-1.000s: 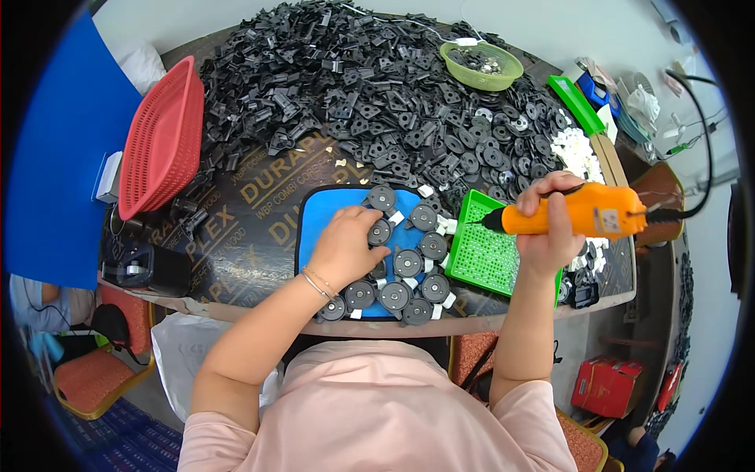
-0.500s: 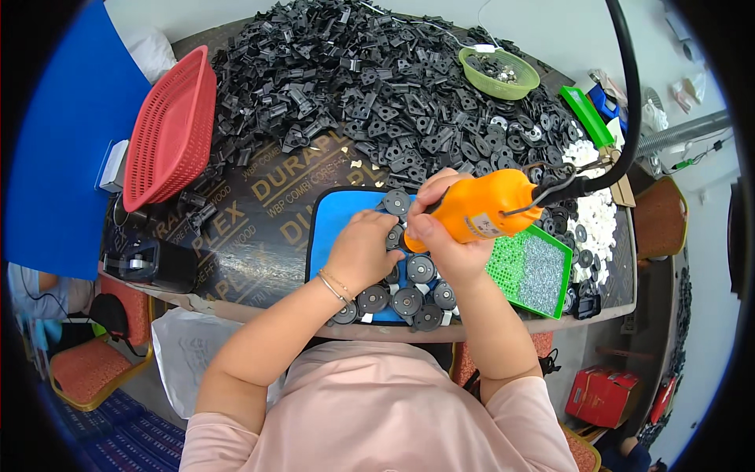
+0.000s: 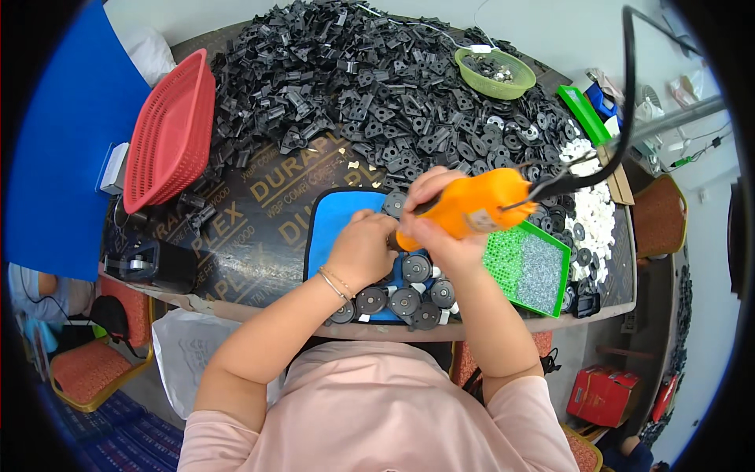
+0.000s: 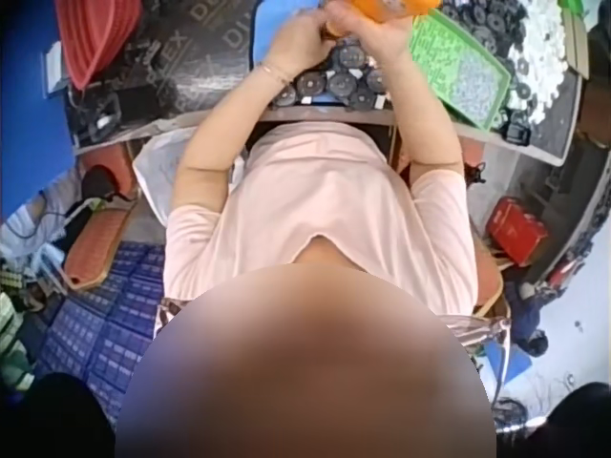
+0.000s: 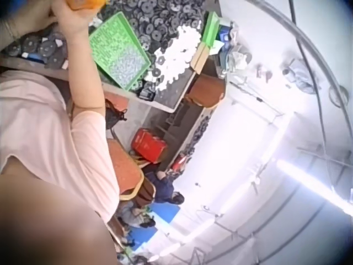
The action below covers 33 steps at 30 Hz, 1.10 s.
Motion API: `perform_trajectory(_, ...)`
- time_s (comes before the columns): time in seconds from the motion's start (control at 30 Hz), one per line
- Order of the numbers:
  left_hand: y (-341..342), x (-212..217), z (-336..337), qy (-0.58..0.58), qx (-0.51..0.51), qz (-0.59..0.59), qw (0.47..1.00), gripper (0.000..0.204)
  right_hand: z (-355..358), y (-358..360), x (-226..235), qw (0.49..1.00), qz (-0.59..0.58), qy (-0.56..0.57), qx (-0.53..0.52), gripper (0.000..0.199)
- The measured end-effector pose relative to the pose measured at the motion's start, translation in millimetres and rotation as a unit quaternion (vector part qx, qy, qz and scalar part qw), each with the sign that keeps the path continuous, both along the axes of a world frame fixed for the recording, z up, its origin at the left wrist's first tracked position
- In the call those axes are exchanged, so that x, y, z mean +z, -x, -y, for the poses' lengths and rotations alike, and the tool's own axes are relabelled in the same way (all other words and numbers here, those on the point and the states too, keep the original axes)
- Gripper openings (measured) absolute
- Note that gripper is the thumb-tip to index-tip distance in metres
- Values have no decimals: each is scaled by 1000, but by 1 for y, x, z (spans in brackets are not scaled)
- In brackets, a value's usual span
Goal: Assembling small electronic motors using an electric screwdriver.
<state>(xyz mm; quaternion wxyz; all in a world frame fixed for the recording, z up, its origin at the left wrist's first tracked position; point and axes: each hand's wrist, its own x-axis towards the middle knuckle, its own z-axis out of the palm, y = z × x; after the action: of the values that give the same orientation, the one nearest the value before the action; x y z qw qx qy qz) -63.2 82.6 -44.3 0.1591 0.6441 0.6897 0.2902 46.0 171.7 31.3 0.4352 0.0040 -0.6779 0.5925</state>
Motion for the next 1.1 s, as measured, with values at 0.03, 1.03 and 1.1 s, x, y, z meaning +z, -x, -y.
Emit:
perform_trajectory(0.03, 0, 3, 2, -6, 7, 4, 1000, 37, -4, -7, 5, 1000, -18, 20, 6, 27)
perform_trajectory(1.03, 7, 24, -24, 75, -44, 3, 996, 49, -58, -114, -16, 949, -54, 57, -305, 21)
perform_trajectory(1.1, 4, 26, -23, 84, -70, 12, 994, 46, -59, -114, -18, 949, -54, 60, -304, 21)
